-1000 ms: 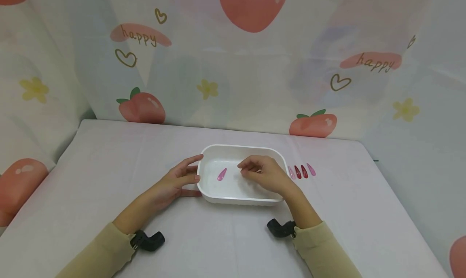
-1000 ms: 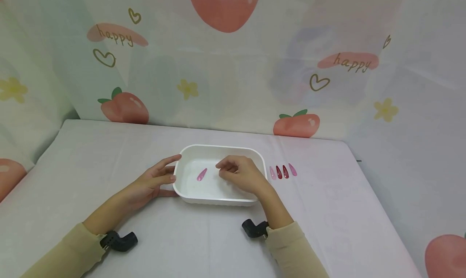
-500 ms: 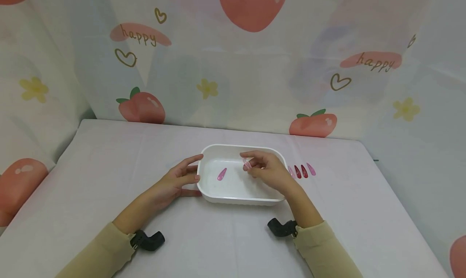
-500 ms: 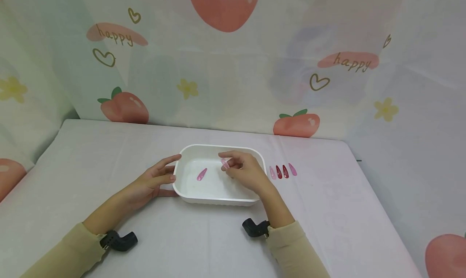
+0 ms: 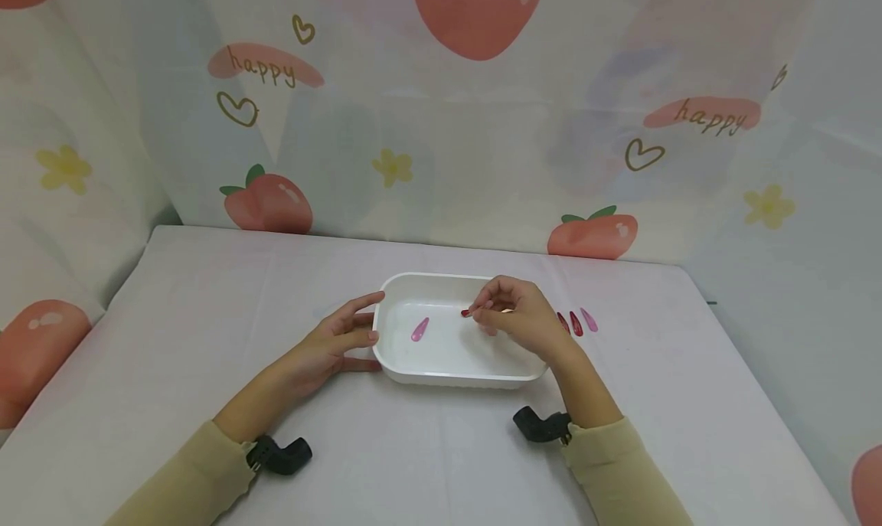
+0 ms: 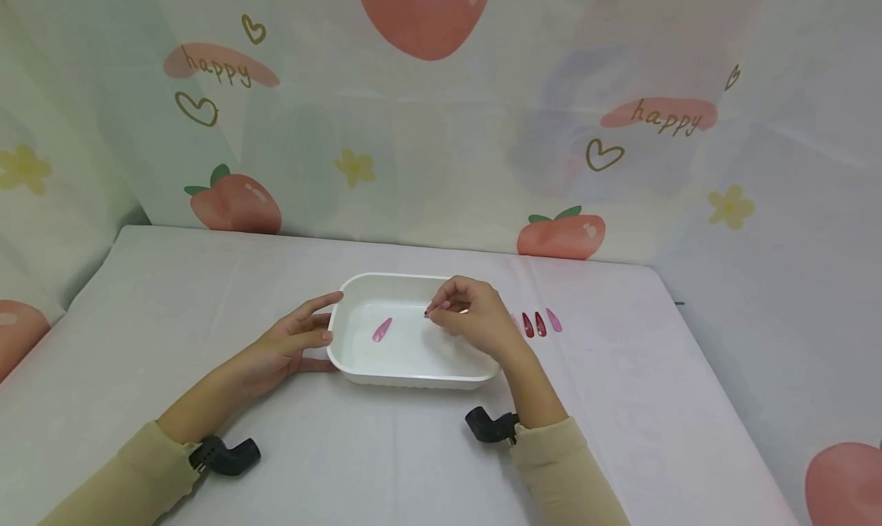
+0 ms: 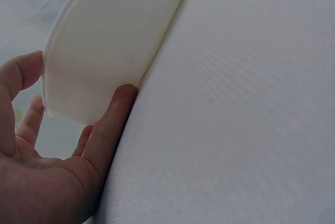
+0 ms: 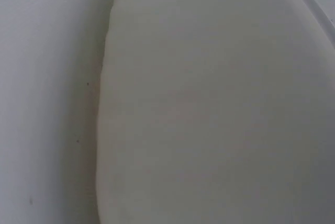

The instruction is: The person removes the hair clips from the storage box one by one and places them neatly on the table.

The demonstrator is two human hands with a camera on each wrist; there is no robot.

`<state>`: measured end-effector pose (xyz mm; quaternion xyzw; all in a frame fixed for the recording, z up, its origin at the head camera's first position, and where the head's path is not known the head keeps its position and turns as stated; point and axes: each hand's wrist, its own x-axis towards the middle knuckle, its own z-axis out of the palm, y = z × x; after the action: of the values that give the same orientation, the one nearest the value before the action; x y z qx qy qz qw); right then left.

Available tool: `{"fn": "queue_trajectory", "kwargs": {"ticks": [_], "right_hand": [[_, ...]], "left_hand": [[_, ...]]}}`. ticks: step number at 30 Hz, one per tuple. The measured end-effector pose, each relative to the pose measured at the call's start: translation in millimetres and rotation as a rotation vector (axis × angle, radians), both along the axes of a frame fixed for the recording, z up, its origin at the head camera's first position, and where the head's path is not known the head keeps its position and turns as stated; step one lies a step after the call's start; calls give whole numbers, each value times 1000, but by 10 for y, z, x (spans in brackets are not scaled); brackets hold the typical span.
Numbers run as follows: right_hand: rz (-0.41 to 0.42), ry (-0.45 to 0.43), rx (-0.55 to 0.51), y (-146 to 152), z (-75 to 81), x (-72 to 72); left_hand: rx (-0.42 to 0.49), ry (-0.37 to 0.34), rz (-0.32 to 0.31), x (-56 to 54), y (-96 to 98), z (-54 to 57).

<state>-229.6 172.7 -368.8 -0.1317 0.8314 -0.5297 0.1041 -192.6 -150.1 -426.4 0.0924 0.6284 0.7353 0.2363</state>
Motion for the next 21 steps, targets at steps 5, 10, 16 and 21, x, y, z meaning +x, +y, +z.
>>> {"fn": "queue_trajectory", "kwargs": {"ticks": [5,10,16,21], "right_hand": [[-90,37,-13,44,-1,-15],[-134,54,-19,85,18,-32],[-106,54,-24,126,84,-39],[-90,61,-25,154,92,-46]], "left_hand": [[6,8,-3,0,2,4],[4,9,-3,3,6,11],[1,4,-3,9,9,12],[13,-9,1,23,3,25]]}}
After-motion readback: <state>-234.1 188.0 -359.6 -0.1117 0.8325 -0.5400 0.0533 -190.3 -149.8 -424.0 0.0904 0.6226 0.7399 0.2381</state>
